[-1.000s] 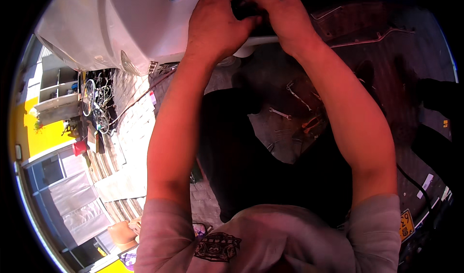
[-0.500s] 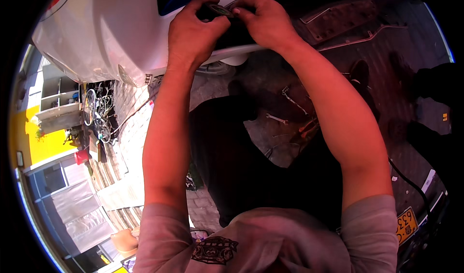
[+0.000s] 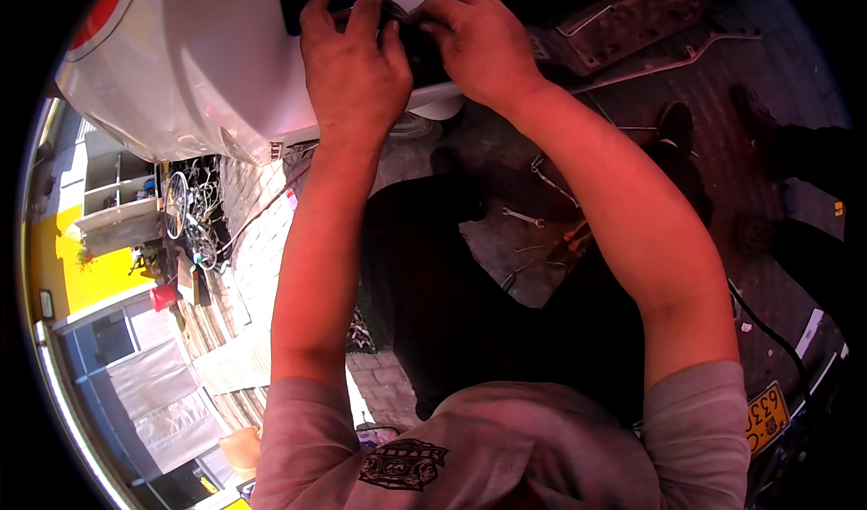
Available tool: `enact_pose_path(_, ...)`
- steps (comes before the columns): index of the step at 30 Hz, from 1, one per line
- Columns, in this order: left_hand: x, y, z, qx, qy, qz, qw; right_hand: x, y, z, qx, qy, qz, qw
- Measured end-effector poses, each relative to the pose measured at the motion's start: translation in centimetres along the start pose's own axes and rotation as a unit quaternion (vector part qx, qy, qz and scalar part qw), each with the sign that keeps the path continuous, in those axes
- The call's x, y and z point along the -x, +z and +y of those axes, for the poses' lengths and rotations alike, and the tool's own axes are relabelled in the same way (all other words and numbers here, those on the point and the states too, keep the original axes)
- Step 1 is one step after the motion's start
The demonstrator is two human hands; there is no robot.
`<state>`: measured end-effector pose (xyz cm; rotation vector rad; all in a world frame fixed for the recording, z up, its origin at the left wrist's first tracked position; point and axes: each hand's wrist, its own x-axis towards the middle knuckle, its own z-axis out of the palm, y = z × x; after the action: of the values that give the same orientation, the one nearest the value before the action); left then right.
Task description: The person works on the electrical wires behind a motorcycle panel, using their hands and a screwdriver to manage the wiring and reattach a component.
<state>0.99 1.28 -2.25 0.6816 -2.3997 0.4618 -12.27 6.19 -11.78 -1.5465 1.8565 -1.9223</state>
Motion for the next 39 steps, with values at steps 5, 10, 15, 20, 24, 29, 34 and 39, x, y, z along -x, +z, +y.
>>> enact_pose_path(5, 0.7, -0.9, -0.1, 0.011, -0.075, -0.112, 0.991, 0.2, -0.3, 0.2, 0.065, -0.134, 0.025, 0.989)
enact_pose_path(10, 0.4, -0.1, 0.2, 0.066, -0.061, -0.132, 0.987, 0.1, -0.2, 0.5, 0.097, -0.212, 0.013, 0.972)
enact_pose_path(15, -0.5, -0.1, -0.9, 0.117, -0.164, -0.201, 0.959, -1.1, -1.3, -2.3, -0.167, -0.033, 0.005, 0.985)
enact_pose_path(20, -0.2, -0.2, -1.0, 0.115, -0.138, -0.170, 0.969, -1.6, -0.1, 1.1, -0.245, 0.018, -0.076, 0.966)
enact_pose_path(24, 0.1, -0.2, -1.8, 0.206, -0.172, -0.140, 0.953, -0.1, 0.9, 1.2, -0.050, 0.041, -0.061, 0.996)
enact_pose_path(29, -0.7, -0.8, -1.1, 0.165, -0.197, -0.148, 0.955, 0.0, 0.1, 1.0, 0.056, -0.069, -0.076, 0.993)
enact_pose_path(34, -1.2, -0.1, -0.9, 0.099, -0.240, -0.164, 0.952, 0.7, -0.6, -0.3, 0.134, -0.130, -0.040, 0.982)
enact_pose_path(39, -1.1, 0.4, -0.7, 0.068, -0.229, -0.150, 0.959, 1.1, 0.2, -0.6, 0.143, -0.174, -0.012, 0.974)
